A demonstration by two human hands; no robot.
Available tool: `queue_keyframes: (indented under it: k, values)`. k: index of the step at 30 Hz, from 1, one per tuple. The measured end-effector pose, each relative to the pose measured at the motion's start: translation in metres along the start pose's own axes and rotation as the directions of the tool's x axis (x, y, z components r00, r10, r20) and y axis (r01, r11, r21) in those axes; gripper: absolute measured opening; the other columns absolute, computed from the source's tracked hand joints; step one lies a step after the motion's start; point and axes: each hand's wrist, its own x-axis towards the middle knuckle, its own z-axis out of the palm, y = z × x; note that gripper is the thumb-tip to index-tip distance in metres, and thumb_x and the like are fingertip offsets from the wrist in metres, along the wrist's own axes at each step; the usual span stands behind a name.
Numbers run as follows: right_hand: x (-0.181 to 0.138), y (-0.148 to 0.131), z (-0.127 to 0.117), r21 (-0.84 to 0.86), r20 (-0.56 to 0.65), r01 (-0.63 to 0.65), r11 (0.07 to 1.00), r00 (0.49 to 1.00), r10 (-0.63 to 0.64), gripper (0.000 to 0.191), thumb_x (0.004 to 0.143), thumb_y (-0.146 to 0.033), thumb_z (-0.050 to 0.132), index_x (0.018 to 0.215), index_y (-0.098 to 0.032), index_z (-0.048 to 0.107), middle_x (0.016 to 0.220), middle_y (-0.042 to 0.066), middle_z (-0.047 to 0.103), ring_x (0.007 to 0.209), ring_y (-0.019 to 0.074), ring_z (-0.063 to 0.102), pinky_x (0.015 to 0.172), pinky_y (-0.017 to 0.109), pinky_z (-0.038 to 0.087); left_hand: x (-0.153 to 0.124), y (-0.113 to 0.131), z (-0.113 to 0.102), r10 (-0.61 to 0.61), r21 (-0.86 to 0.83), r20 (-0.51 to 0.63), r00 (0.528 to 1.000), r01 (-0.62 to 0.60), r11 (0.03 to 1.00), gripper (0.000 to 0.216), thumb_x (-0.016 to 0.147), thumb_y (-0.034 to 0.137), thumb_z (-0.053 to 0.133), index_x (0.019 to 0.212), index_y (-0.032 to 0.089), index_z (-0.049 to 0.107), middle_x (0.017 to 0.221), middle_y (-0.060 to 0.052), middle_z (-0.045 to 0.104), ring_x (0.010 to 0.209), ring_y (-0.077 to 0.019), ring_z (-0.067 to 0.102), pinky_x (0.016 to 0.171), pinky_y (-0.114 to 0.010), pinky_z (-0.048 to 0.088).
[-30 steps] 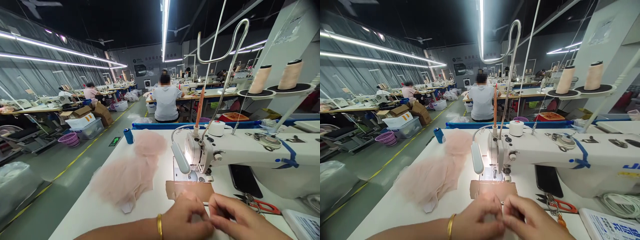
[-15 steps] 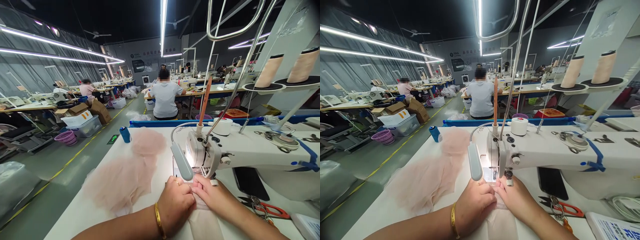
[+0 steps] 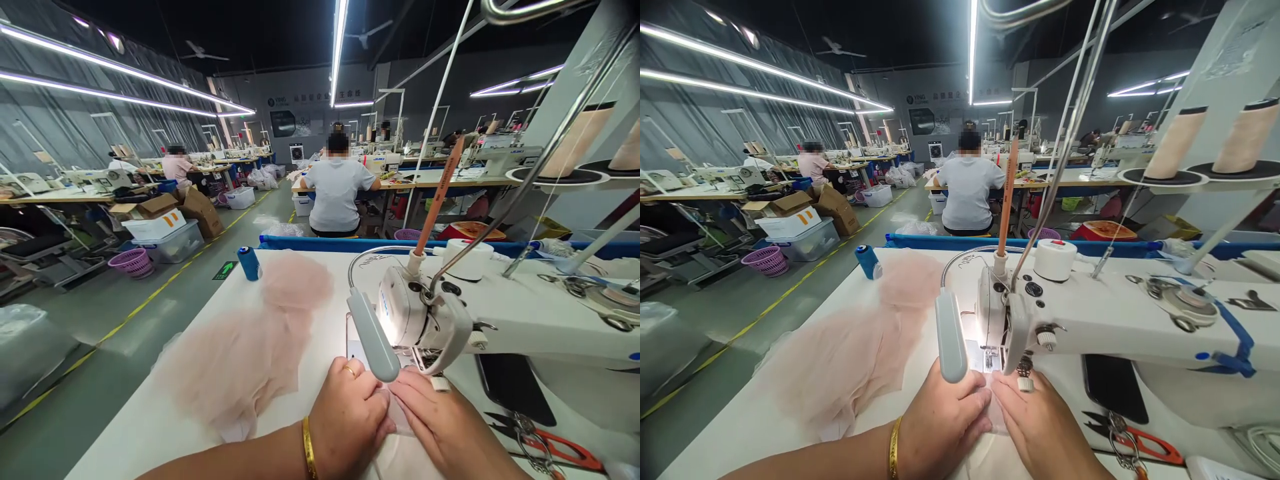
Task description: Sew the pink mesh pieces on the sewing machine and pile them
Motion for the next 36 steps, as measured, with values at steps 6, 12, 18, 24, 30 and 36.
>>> queue_keyframes:
  k: [6,12,18,24,30,36]
  values:
    - [-0.001,0.011,0.006,-0.036,-0.033,-0.038,0.999,0.999,0.037,0.043,0.101,-0.018,0.047,0.132,-0.025,0.076,0.126,0.012,0.080,0.109,0.0269,0.079,0.088,0.039,0.068,0.001,0.003,0.004,-0.067,0.055,0.040,0.997,0.065,0.996,0.029,0.087,0.038,0.086,0.096,0.017,0.068,0.099,-0.004,0.072,0.087,-0.0272,0.066,0.077,-0.046,0.051]
    - [0.001,0.019,0.004,-0.062,-0.059,-0.003,0.998,0.998,-0.001,0.043,0.100,-0.020,0.053,0.137,-0.027,0.074,0.129,0.010,0.079,0.116,0.0288,0.078,0.093,0.039,0.068,0.001,0.003,0.011,-0.105,0.053,0.076,0.992,0.101,0.994,0.032,0.089,0.044,0.084,0.095,0.017,0.068,0.105,-0.007,0.073,0.094,-0.0294,0.067,0.083,-0.049,0.053]
    - [0.009,0.012,-0.003,-0.019,-0.148,-0.038,0.999,0.988,0.035,0.040,0.101,-0.020,0.050,0.130,-0.027,0.077,0.124,0.007,0.081,0.110,0.0283,0.080,0.088,0.038,0.069,0.003,0.002,0.011,-0.112,0.063,0.071,0.991,0.108,0.992,0.034,0.088,0.046,0.085,0.094,0.017,0.069,0.107,-0.008,0.073,0.094,-0.0301,0.067,0.081,-0.050,0.054]
    - [0.007,0.013,0.003,-0.014,-0.134,-0.069,0.998,0.989,0.066,0.039,0.102,-0.021,0.046,0.126,-0.024,0.077,0.126,0.009,0.081,0.113,0.0278,0.079,0.090,0.037,0.068,0.003,0.001,0.010,-0.101,0.065,0.085,0.991,0.096,0.993,0.034,0.091,0.047,0.083,0.097,0.016,0.070,0.109,-0.010,0.073,0.097,-0.0305,0.068,0.083,-0.050,0.054]
    - [0.004,0.015,-0.001,-0.026,-0.096,-0.065,0.998,0.993,0.062,0.047,0.098,-0.015,0.046,0.136,-0.026,0.072,0.132,0.011,0.078,0.116,0.0288,0.076,0.093,0.040,0.066,0.004,0.000,0.006,-0.136,0.021,0.139,0.981,0.134,0.991,0.030,0.095,0.045,0.078,0.103,0.017,0.071,0.111,-0.010,0.072,0.104,-0.0321,0.066,0.089,-0.052,0.053]
    - [-0.003,0.007,-0.019,0.115,0.041,0.113,0.987,0.992,-0.118,0.033,0.099,-0.034,0.069,0.131,-0.030,0.071,0.121,0.006,0.081,0.108,0.0285,0.077,0.093,0.039,0.063,0.004,-0.004,-0.005,-0.175,-0.095,0.161,0.971,0.192,0.977,0.010,0.096,0.023,0.066,0.104,0.020,0.071,0.117,-0.009,0.070,0.108,-0.0307,0.063,0.095,-0.051,0.051]
